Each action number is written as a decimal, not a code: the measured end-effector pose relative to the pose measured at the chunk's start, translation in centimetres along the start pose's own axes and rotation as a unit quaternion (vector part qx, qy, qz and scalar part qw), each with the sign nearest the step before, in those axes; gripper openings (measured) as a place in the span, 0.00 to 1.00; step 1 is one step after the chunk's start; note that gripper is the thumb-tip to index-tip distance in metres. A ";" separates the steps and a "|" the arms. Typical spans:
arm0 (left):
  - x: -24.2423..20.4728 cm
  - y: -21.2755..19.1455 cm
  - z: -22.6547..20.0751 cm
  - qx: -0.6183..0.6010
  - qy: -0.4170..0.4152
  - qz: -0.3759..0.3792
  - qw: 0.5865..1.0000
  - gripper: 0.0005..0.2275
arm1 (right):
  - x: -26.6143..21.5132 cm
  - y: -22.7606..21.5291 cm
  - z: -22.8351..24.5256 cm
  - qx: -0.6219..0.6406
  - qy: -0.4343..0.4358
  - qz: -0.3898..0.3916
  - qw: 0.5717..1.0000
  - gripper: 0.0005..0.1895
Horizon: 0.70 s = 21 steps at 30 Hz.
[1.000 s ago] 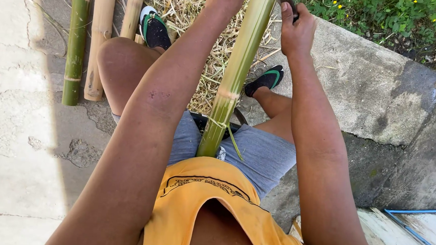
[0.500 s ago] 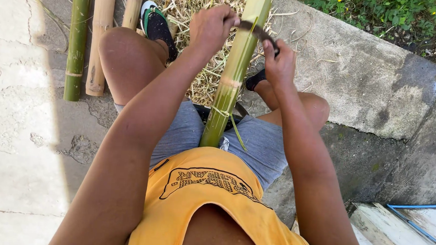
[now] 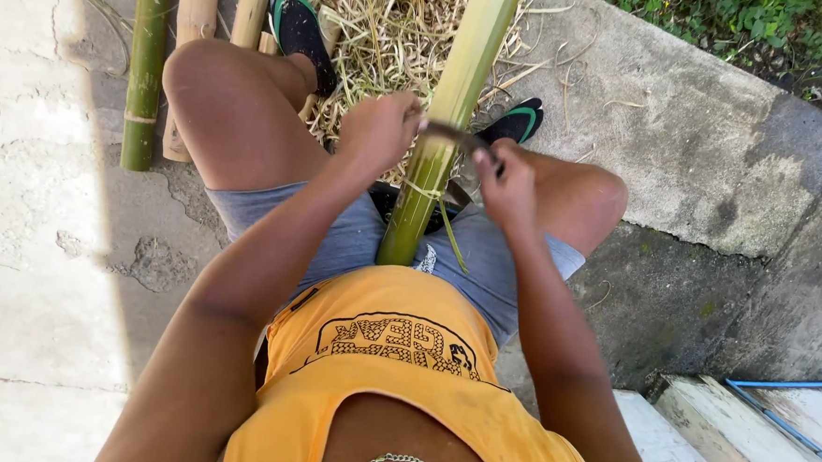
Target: Shaving and peeling a bamboo stalk using a curved knife while holding it between the legs for stability.
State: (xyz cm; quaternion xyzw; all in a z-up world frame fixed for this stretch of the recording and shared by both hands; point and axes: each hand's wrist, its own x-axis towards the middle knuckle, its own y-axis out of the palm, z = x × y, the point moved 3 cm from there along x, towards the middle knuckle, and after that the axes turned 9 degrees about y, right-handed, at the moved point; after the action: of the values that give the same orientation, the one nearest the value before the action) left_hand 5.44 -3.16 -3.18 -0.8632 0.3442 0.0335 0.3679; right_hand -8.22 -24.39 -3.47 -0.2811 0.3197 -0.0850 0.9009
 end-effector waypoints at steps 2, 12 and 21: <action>4.9 -0.7 -0.2 0.014 0.036 -0.061 0.997 0.06 | 4.9 -1.6 1.6 -0.051 -0.025 -0.058 0.997 0.25; 14.2 -1.9 0.0 -0.037 0.104 -0.266 0.957 0.07 | 12.3 -4.5 5.6 -0.069 -0.122 -0.192 0.971 0.27; 2.2 -0.9 0.9 -0.035 0.051 -0.137 0.989 0.09 | 3.1 -0.3 1.9 -0.085 -0.063 -0.116 0.988 0.29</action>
State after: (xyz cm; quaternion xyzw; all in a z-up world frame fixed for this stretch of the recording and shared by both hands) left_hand 7.85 -3.34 -4.00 -0.9153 0.2396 -0.0493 0.3200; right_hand -4.63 -24.82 -3.67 -0.3962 0.2337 -0.1438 0.8762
